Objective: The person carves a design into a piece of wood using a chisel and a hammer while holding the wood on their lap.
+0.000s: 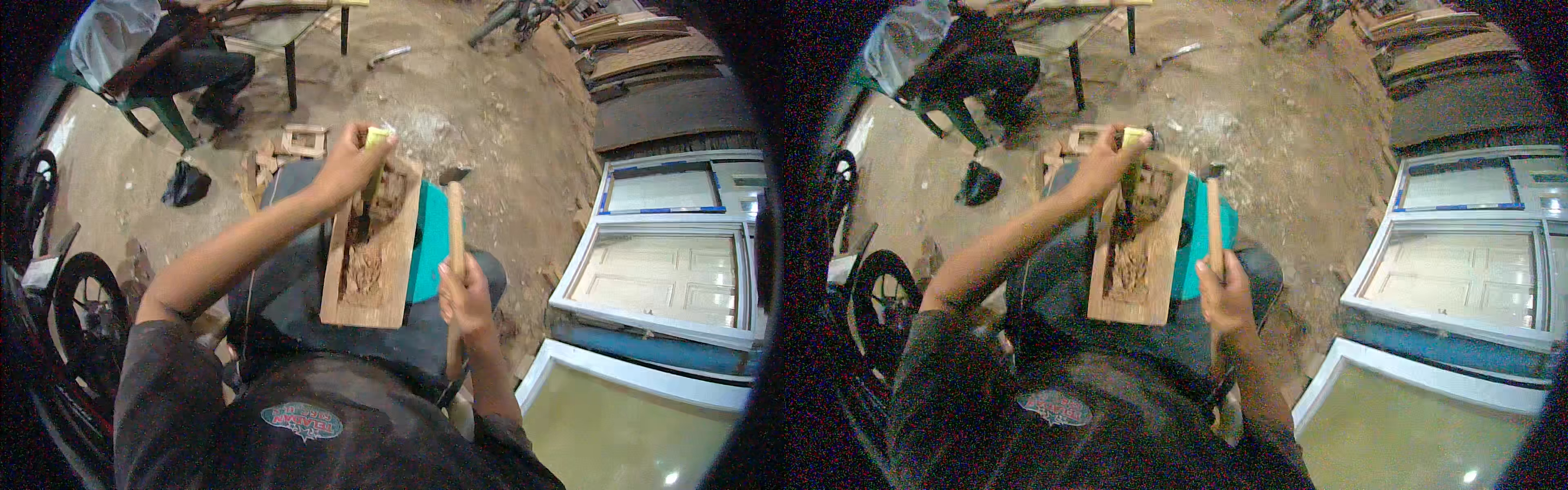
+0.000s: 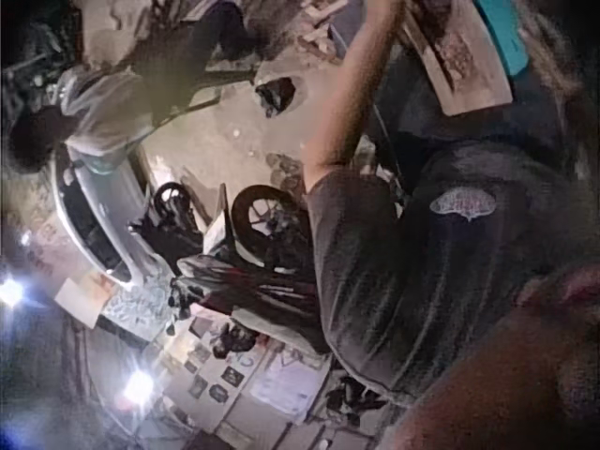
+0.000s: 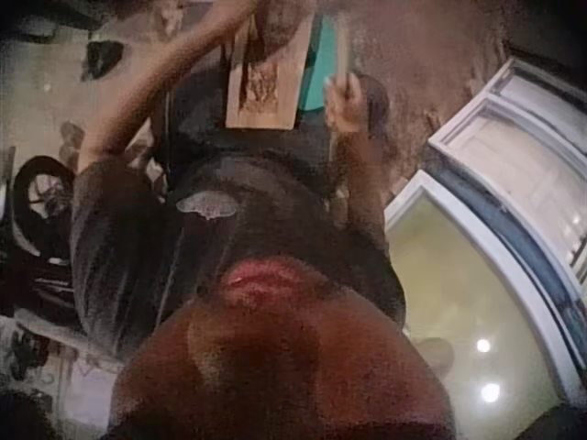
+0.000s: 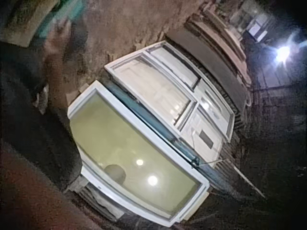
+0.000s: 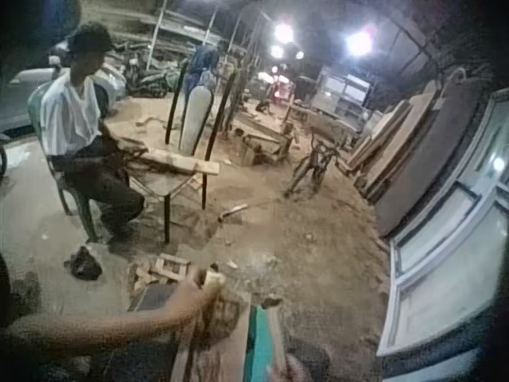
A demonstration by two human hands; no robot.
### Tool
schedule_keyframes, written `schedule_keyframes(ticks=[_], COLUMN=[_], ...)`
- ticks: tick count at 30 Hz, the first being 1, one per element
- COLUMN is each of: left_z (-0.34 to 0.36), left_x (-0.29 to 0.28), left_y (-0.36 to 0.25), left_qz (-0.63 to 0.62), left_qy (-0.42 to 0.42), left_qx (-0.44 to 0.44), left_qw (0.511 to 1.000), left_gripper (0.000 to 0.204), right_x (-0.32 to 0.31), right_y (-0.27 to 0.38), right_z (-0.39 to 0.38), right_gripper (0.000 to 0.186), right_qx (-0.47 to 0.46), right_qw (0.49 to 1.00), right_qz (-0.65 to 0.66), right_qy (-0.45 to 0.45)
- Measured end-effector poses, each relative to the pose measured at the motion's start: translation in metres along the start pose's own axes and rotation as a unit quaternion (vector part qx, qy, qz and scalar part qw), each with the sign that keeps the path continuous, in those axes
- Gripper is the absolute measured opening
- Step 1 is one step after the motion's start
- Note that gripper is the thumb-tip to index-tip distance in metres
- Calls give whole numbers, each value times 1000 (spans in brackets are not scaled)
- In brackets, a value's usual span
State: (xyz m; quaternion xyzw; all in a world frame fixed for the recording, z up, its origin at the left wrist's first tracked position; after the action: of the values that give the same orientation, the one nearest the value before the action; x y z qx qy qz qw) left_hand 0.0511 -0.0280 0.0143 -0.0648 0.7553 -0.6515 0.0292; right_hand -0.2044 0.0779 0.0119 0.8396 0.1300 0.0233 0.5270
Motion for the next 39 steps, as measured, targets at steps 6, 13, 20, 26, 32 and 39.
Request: schedule_keyframes(ticks=[6,13,20,26,32,39], left_z=[-2,18,-15,-27,-24,-30], left_x=[23,47,48,18,16,18], left_y=[-27,-52,-61,-49,-48,-50], left_qz=[-24,84,2,-72,-26,-45], left_qy=[66,144,123,40,33,32], left_qx=[32,16,114,155,172,184], left_qw=[997,986,986,984,984,981], left_gripper=[36,28,24,17,17,18], right_x=[-28,-25,-27,-25,-15,-24], right_y=[5,21,21,43,21,-2], right_z=[-2,-8,-11,-19,-3,12], right_gripper=[24,31,30,36,37,26], right_qx=[-49,11,-88,-25,-49,-26], right_qw=[980,985,991,999,998,995], right_qz=[178,151,100,19,31,-94], right_qy=[75,78,1,34,27,-11])
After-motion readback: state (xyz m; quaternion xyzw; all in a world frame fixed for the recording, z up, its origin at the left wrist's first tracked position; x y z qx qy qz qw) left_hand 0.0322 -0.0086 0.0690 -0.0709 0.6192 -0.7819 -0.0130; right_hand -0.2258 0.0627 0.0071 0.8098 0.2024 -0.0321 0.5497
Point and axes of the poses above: each hand's wrist, its own z-axis towards the middle knuckle, its own x-axis out of the palm, y = z × x, the point moved 3 cm from there along z, towards the middle knuckle, and after that the axes turned 2 degrees about y, right-handed, at the moved point
